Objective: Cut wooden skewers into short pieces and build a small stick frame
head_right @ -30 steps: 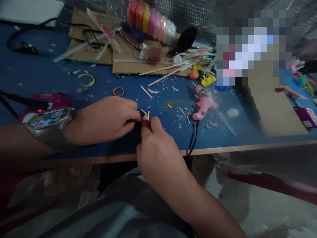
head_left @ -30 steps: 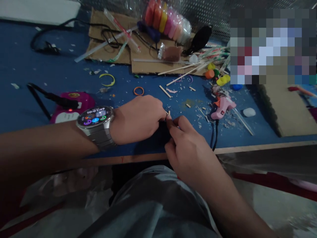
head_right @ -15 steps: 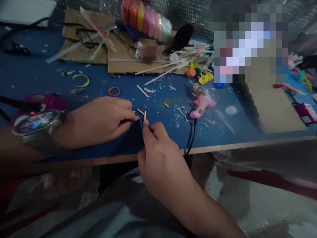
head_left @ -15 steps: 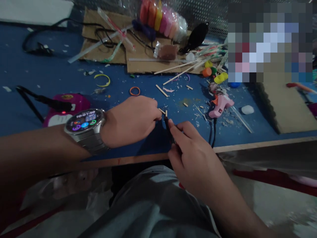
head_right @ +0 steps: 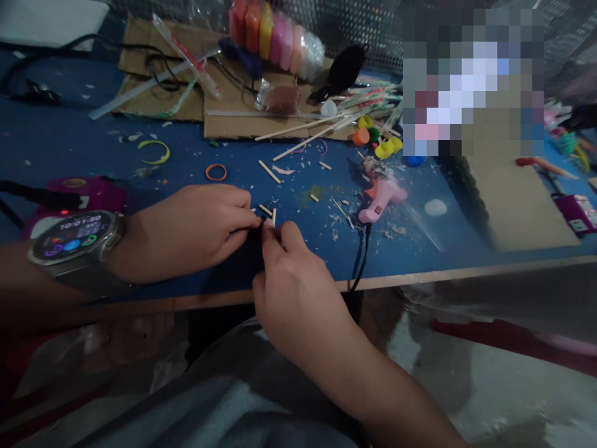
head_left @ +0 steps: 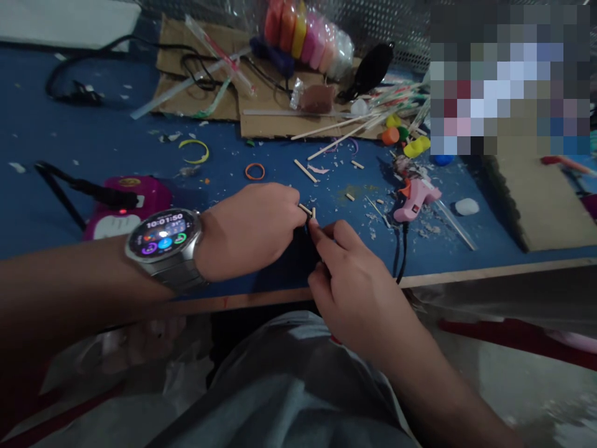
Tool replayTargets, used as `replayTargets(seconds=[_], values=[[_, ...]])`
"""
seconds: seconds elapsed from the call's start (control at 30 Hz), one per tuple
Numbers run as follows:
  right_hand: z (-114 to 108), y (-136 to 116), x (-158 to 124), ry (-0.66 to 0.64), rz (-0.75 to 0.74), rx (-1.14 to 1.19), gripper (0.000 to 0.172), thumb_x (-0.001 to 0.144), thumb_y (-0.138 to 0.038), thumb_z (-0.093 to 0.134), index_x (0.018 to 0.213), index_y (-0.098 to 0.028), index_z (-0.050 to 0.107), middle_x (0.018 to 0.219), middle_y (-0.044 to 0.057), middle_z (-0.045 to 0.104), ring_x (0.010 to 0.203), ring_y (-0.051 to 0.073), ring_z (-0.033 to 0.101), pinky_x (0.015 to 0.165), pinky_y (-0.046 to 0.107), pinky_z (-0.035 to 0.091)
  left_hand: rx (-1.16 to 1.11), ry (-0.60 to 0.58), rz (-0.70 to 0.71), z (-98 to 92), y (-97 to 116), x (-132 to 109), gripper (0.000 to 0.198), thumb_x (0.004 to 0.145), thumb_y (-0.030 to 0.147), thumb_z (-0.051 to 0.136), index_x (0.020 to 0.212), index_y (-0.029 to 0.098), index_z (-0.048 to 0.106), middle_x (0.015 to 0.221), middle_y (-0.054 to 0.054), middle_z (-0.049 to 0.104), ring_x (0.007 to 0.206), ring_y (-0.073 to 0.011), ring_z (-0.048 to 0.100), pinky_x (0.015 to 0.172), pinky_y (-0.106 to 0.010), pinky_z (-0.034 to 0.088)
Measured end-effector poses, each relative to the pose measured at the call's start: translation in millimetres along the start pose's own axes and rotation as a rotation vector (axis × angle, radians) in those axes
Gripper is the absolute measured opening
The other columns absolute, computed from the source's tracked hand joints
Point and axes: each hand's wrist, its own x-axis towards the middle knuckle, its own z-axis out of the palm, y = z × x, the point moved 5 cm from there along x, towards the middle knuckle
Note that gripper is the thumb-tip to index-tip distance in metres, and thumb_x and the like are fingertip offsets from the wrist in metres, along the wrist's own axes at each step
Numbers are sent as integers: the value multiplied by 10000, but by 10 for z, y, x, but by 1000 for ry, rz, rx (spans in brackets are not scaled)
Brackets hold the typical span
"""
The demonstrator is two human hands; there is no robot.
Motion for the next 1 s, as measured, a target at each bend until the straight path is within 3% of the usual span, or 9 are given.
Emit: replayTargets(seconds=[0.3, 1.0], values=[[-33, 53, -34, 32, 5, 15, 642, 957, -99, 470, 1589, -7, 537, 1230, 189, 620, 1051, 320, 643, 978, 541, 586, -8, -4, 3, -22, 9, 20, 197, 928, 109, 601, 859, 170, 775, 872, -85, 693, 859, -266, 658, 725, -369, 467], [-6, 27, -9, 30, 23, 3, 639, 952, -105, 477, 1585, -48, 546, 1228, 177, 624, 1045, 303, 655, 936, 478, 590, -3, 49, 25, -7, -2, 2, 168, 898, 108, 605, 850, 175, 751, 838, -66, 677, 822, -240, 650, 714, -345, 474]])
